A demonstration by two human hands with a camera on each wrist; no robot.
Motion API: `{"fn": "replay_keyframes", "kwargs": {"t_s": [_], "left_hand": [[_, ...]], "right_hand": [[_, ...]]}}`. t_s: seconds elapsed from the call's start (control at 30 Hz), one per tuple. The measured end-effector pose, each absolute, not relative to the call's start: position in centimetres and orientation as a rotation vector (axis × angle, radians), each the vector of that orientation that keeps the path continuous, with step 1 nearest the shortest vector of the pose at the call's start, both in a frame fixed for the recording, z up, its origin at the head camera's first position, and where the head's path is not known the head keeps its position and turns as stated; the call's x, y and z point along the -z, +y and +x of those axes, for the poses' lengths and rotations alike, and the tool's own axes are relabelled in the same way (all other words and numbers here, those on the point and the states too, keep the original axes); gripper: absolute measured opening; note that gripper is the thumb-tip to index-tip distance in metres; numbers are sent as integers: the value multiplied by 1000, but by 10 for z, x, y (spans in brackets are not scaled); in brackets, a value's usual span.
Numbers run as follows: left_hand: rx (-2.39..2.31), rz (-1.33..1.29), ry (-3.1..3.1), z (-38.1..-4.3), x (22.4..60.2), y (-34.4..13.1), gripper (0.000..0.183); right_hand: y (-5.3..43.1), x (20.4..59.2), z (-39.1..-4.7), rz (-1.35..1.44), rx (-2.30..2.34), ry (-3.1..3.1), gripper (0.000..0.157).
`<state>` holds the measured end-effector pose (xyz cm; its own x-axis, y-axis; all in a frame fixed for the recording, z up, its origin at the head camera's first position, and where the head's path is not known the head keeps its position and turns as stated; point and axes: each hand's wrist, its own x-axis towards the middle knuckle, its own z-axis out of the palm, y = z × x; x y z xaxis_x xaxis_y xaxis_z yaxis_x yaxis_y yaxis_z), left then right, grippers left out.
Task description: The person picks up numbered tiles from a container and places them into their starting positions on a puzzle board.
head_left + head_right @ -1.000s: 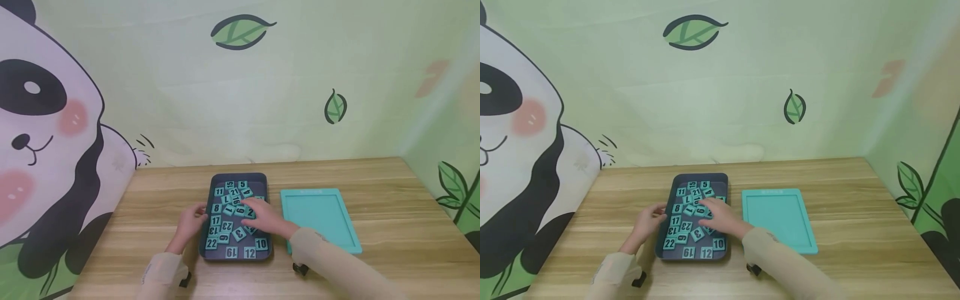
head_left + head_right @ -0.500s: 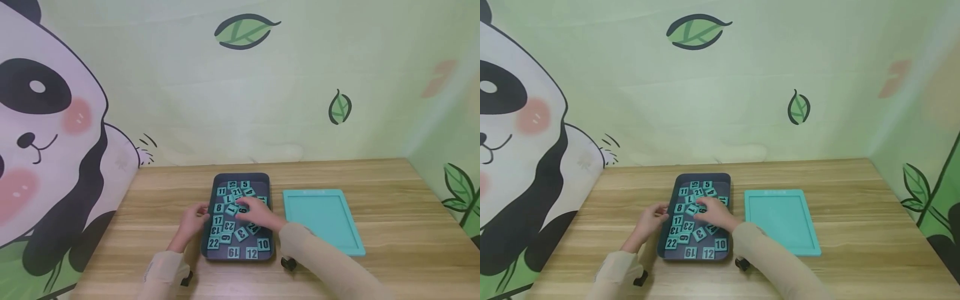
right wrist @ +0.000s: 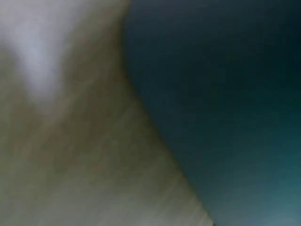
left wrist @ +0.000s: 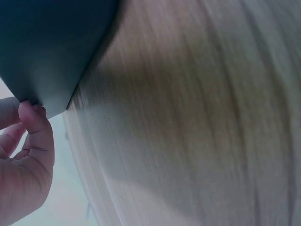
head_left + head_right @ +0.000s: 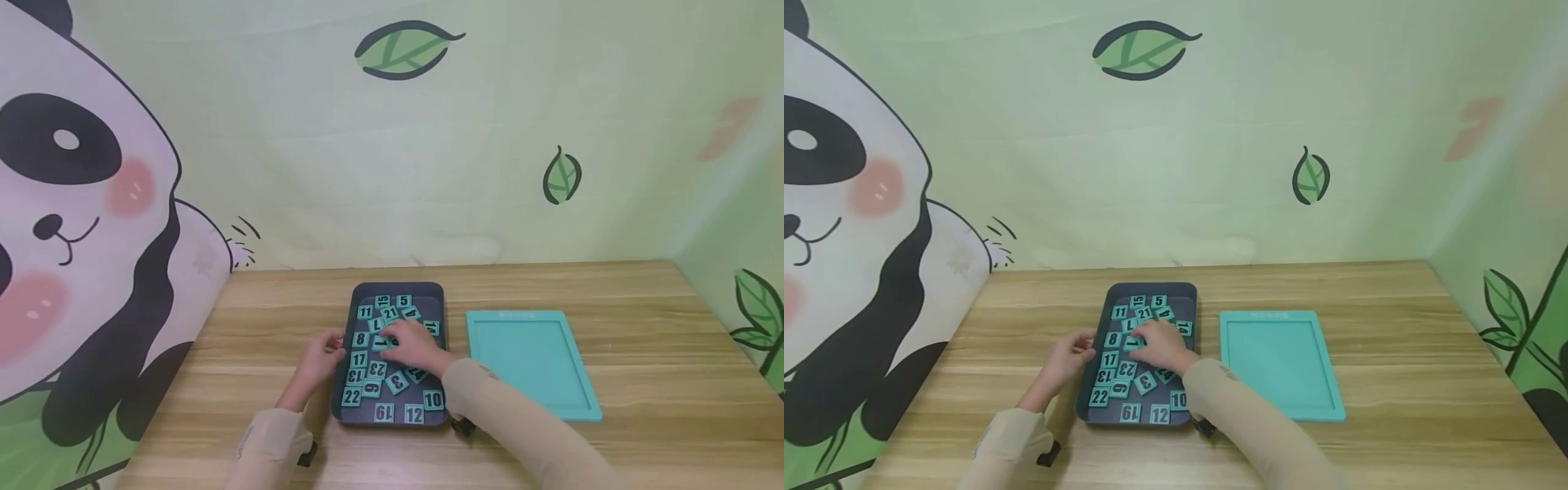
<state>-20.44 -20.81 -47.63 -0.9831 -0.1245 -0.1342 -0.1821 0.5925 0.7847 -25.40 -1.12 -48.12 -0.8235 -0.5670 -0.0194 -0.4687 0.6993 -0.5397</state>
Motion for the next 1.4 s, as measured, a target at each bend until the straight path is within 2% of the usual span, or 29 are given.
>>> {"fn": "replay_keyframes", "kwargs": {"t_s": [0.33,0.73,0.93,1.2,1.4], "left_hand": [[-1357,-257,2747,-205,476,-207,34],[-1353,-298,2703,-206,475,-207,34],[-1360,-294,2695,-205,474,-207,34],[-1343,-301,2698,-205,475,-208,35],[-1345,-304,2716,-206,476,-207,33]], "right_hand": [[-20,486,-255,-929,489,2859,38],[-17,484,-251,-1016,469,2843,31],[-15,484,-251,-1007,534,2822,35],[-24,489,-245,-801,510,2945,53],[-31,494,-243,-710,457,3020,58]]}}
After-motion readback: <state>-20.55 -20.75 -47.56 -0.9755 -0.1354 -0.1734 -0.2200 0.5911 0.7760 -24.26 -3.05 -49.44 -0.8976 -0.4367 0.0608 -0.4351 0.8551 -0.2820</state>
